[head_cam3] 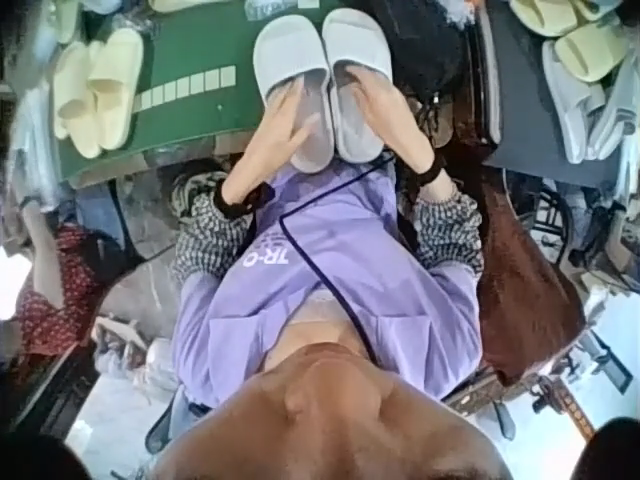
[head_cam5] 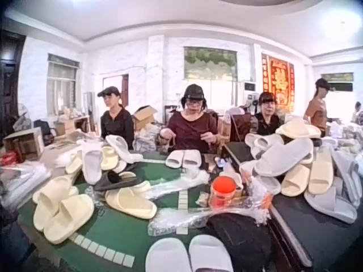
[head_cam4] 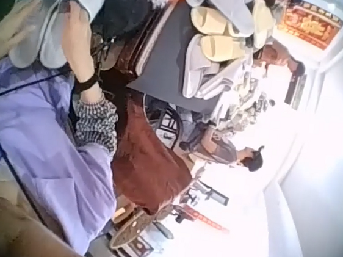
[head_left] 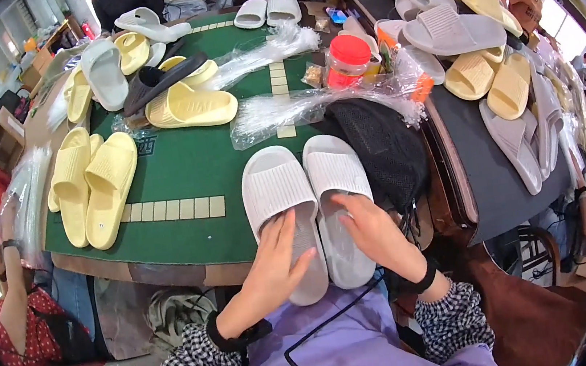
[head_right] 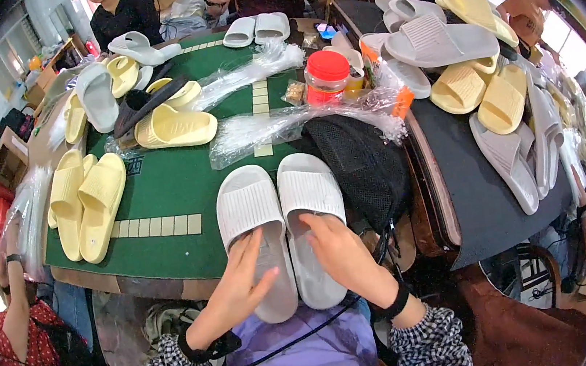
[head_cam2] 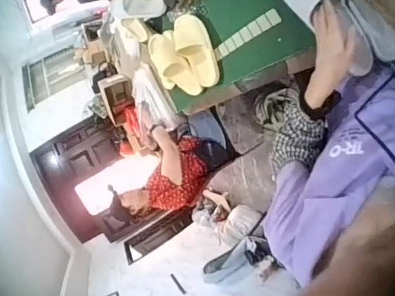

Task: The recorder is inspecting, handling, and pairing slippers at a manufacturing table.

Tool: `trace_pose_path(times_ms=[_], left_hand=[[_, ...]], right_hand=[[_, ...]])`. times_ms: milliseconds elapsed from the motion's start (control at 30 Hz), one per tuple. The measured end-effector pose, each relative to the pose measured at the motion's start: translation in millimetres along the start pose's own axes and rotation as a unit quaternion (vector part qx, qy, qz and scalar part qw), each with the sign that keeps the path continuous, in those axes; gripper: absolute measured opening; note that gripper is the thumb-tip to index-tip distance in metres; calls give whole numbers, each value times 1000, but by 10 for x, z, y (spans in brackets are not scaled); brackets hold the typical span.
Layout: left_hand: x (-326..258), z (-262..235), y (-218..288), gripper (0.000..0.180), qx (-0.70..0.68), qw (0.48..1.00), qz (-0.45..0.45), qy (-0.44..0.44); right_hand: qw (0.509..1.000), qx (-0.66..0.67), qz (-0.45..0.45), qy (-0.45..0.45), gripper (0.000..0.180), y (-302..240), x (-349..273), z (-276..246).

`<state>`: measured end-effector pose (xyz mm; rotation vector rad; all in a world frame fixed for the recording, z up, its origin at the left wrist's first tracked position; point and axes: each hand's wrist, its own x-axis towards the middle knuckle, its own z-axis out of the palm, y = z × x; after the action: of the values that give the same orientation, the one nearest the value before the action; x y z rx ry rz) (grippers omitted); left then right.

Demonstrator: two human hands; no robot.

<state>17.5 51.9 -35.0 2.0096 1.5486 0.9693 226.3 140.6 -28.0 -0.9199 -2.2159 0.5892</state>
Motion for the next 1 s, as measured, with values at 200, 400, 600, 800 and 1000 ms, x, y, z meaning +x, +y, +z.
trace_pose_path(times_ms=[200,400,600,800,1000], left_hand=[[343,54,-60,91,25,997,-20,-70],[544,77,-52,109,30,982,-85,-166],[436,214,-94,125,101,985,-23,-135],[431,247,-66,116,100,988,-28,-113],[578,173,-107,72,83,981,-116,-131]], right_hand=[[996,-41,12,-83,33,304,200,207],[977,-19,140,-160,36,502,408,340],[971,-77,122,-190,39,471,420,384],[970,-49,162,-174,39,417,443,379],[976,-13,157,-152,33,388,323,347]])
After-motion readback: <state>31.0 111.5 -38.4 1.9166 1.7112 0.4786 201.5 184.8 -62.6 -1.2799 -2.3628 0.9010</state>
